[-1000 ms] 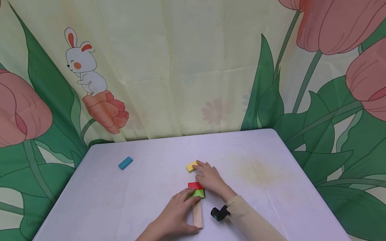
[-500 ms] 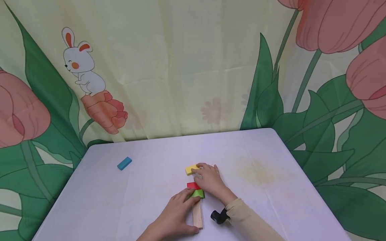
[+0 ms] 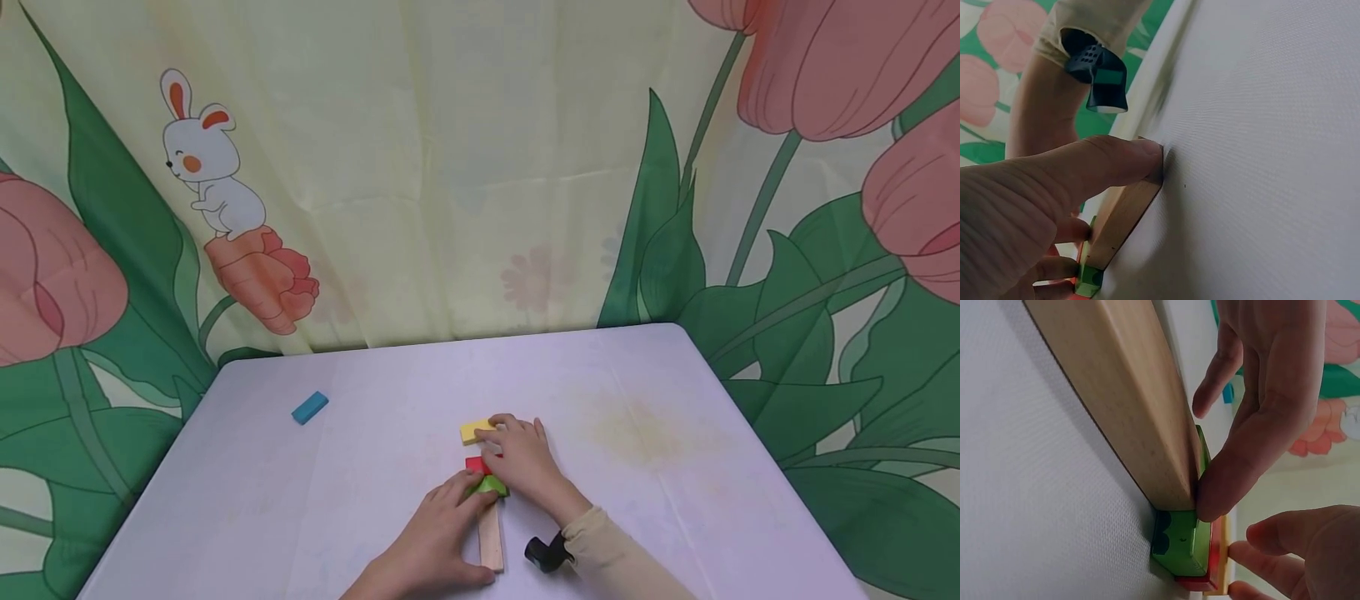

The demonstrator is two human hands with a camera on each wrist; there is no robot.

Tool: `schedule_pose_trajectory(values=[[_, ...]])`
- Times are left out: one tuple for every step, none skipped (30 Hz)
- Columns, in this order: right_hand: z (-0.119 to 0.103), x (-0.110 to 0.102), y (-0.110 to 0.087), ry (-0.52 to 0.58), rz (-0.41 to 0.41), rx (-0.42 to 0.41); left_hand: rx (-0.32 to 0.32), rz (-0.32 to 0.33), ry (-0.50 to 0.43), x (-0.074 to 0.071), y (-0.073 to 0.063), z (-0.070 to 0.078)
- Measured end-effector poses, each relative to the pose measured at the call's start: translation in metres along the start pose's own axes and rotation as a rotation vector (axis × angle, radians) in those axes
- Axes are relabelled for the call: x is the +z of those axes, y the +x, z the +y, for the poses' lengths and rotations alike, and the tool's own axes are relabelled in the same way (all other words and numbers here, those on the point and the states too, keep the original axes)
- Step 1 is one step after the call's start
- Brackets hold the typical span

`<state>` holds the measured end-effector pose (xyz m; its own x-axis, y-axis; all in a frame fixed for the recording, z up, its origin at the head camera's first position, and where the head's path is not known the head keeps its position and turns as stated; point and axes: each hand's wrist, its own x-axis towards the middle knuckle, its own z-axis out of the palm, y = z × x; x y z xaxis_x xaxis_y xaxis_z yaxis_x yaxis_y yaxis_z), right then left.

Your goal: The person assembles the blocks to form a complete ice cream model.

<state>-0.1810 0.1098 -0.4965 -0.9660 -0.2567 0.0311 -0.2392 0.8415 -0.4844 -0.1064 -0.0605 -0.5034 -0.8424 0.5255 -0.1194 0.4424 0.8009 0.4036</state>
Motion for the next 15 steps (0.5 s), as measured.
schedule_pose_trajectory(values=[[0.000,0.000,-0.001,0.000,0.002,-0.002,0.001,0.001,0.001,0.000,0.000,0.000],[0.000,0.000,-0.001,0.004,0.002,-0.003,0.004,0.003,0.000,0.000,0.000,0.000],[-0.001,-0.001,-0.002,0.013,0.005,-0.002,0.008,0.006,-0.002,0.000,0.000,-0.001],[0.000,-0.001,-0.002,0.031,0.007,0.001,0.013,0.009,-0.007,-0.001,-0.001,0.000],[0.000,-0.002,-0.002,0.056,0.016,0.004,0.021,0.019,-0.033,-0.001,-0.001,-0.001],[0.000,-0.002,-0.002,0.090,0.022,0.016,0.028,0.034,-0.070,-0.002,-0.001,-0.001],[0.001,-0.003,-0.002,0.129,0.034,0.028,0.028,0.054,-0.120,-0.003,-0.001,-0.002],[0.001,-0.004,-0.002,0.174,0.043,0.046,0.025,0.079,-0.185,-0.005,0.000,-0.003],[0.002,-0.004,-0.002,0.222,0.057,0.063,0.017,0.112,-0.256,-0.008,0.000,-0.004],[0.003,-0.005,-0.002,0.272,0.068,0.083,0.003,0.150,-0.343,-0.010,0.001,-0.006],[0.004,-0.006,-0.002,0.316,0.084,0.096,-0.019,0.189,-0.441,-0.013,0.003,-0.008],[0.004,-0.007,-0.002,0.362,0.092,0.118,-0.050,0.224,-0.531,-0.016,0.005,-0.010],[0.005,-0.008,-0.002,0.402,0.099,0.133,-0.083,0.255,-0.620,-0.019,0.008,-0.012],[0.006,-0.009,-0.002,0.441,0.103,0.150,-0.114,0.280,-0.707,-0.022,0.012,-0.014],[0.006,-0.011,-0.001,0.476,0.106,0.163,-0.149,0.301,-0.786,-0.024,0.016,-0.016]])
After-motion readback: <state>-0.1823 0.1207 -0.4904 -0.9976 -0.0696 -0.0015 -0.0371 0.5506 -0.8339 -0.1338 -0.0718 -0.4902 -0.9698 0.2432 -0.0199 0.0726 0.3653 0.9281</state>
